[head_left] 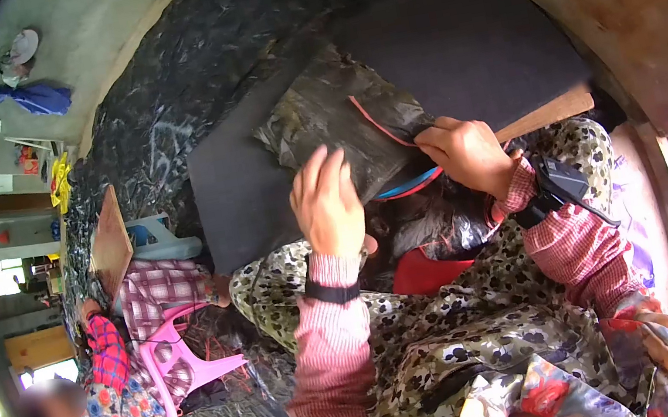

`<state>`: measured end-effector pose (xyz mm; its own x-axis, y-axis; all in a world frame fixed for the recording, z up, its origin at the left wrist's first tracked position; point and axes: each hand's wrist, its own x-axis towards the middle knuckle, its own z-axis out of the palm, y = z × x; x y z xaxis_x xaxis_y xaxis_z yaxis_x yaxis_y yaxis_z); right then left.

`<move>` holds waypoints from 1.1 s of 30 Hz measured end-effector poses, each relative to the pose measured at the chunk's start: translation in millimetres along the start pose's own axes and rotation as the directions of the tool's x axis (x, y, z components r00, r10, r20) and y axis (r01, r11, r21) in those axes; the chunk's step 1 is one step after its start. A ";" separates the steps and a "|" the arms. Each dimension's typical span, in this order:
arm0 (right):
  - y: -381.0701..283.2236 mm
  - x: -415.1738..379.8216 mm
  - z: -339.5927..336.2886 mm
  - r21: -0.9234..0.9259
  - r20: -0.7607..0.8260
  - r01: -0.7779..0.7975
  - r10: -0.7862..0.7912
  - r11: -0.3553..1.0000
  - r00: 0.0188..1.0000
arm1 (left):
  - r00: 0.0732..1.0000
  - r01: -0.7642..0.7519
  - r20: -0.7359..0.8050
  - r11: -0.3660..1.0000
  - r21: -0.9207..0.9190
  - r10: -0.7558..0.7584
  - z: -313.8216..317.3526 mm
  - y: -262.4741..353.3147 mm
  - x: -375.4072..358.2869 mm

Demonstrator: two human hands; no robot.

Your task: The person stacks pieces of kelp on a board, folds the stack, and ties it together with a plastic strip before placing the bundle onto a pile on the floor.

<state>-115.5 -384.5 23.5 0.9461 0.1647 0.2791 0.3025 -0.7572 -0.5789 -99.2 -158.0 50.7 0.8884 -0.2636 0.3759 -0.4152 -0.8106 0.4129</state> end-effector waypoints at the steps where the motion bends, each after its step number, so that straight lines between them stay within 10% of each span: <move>1: -2.8 -0.1 -1.3 -0.002 0.009 0.001 -0.001 1.000 1.000 | 0.999 -0.010 0.043 0.997 0.079 0.007 5.1 -2.0 13.7; 8: -7.1 1.7 0.4 -0.002 0.015 -0.008 0.008 1.000 1.000 | 0.814 0.316 0.405 0.902 0.293 -0.416 32.5 -29.2 37.9; 15: -3.4 5.5 -18.3 0.292 -0.017 -0.115 0.126 0.949 0.992 | 0.982 0.167 0.077 0.984 0.066 -0.171 12.7 -24.0 10.6; 18: -4.3 4.2 -33.7 0.914 0.200 -0.319 0.404 0.253 0.893 | 0.997 0.035 -0.056 0.961 -0.273 -0.052 -10.7 21.8 -21.9; 25: -11.4 -3.0 -17.8 0.826 0.424 -0.290 0.195 -0.483 0.884 | 0.919 0.355 0.385 0.597 -0.719 -0.083 41.1 71.0 -59.7; 29: -6.6 -5.6 -13.1 0.825 0.386 -0.267 0.152 -0.498 0.910 | 0.792 0.585 0.601 0.416 -0.696 -0.107 35.8 66.5 -58.0; 31: -4.8 -3.6 -13.8 0.915 0.392 -0.315 0.361 -0.254 0.846 | 0.693 0.719 0.683 0.283 -0.635 -0.230 27.8 58.1 -56.5; 33: 5.7 -4.8 -15.1 0.919 0.367 -0.393 0.396 -0.016 0.842 | 0.775 0.626 0.564 0.463 -0.627 -0.285 27.0 37.3 -58.6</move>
<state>-120.0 -399.1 30.4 0.9587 0.0707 -0.2754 -0.2702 0.5286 -0.8047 -161.4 -186.8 21.7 0.9176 -0.2677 -0.2939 0.2413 -0.2126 0.9469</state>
